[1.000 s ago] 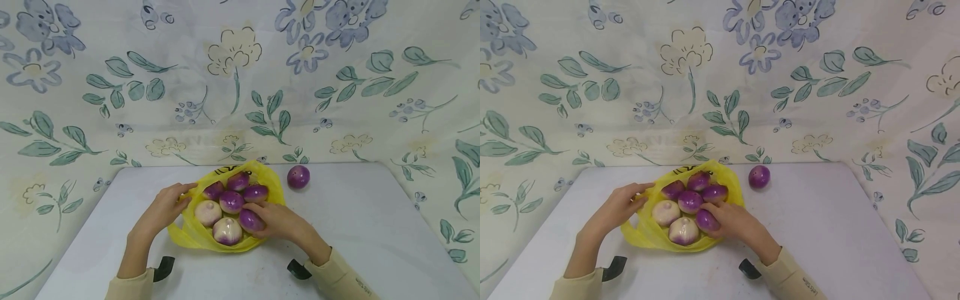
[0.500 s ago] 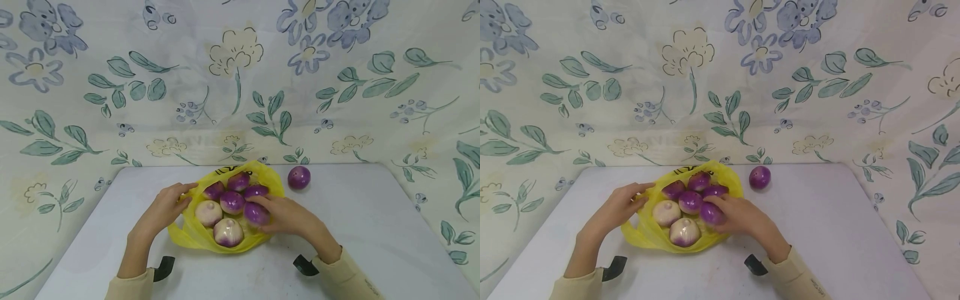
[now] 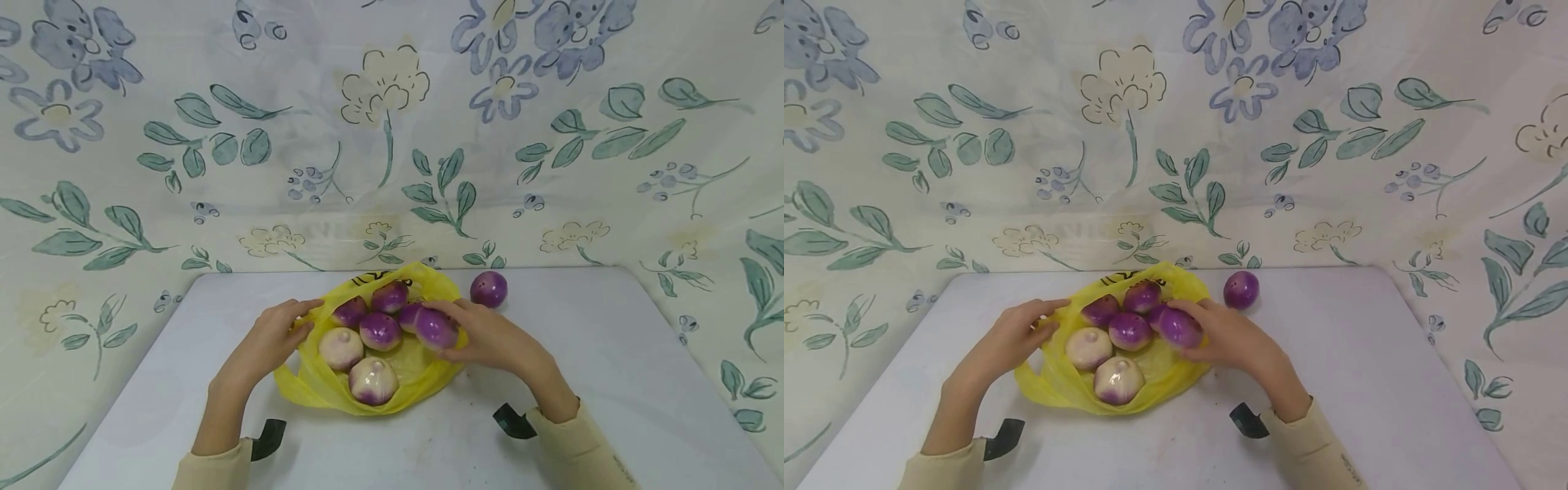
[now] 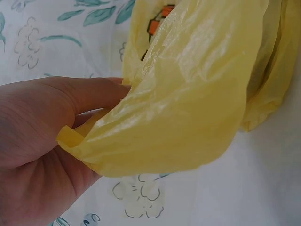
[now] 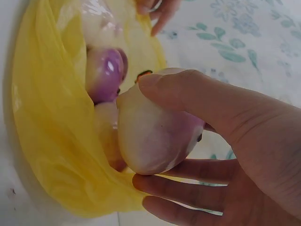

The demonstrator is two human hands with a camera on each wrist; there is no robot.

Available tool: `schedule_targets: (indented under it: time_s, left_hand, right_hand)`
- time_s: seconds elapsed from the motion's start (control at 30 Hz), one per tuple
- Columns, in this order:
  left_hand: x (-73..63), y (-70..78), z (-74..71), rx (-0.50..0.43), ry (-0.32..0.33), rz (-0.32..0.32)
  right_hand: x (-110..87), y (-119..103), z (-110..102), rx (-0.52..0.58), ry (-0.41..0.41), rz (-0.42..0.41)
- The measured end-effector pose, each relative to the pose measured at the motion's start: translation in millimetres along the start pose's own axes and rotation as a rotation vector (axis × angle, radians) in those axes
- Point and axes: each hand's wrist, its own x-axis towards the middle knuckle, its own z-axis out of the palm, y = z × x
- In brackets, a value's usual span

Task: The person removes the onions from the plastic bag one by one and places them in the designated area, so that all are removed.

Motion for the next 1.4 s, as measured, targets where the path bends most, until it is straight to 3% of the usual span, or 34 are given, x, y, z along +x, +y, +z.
schedule_targets:
  time_s: [0.33,0.67,1.4]
  left_hand:
    - [0.2,-1.3,-0.4,0.002,0.006,-0.003]
    - [-1.3,0.1,1.2,0.008,0.007,-0.008]
    - [0.5,0.4,1.5,0.010,0.004,0.004]
  right_hand:
    - [-7.1,19,-18,0.047,0.062,0.074]
    - [-14.0,41,-30,0.077,0.142,0.088]
    - [-26.7,70,-46,0.060,0.194,0.199]
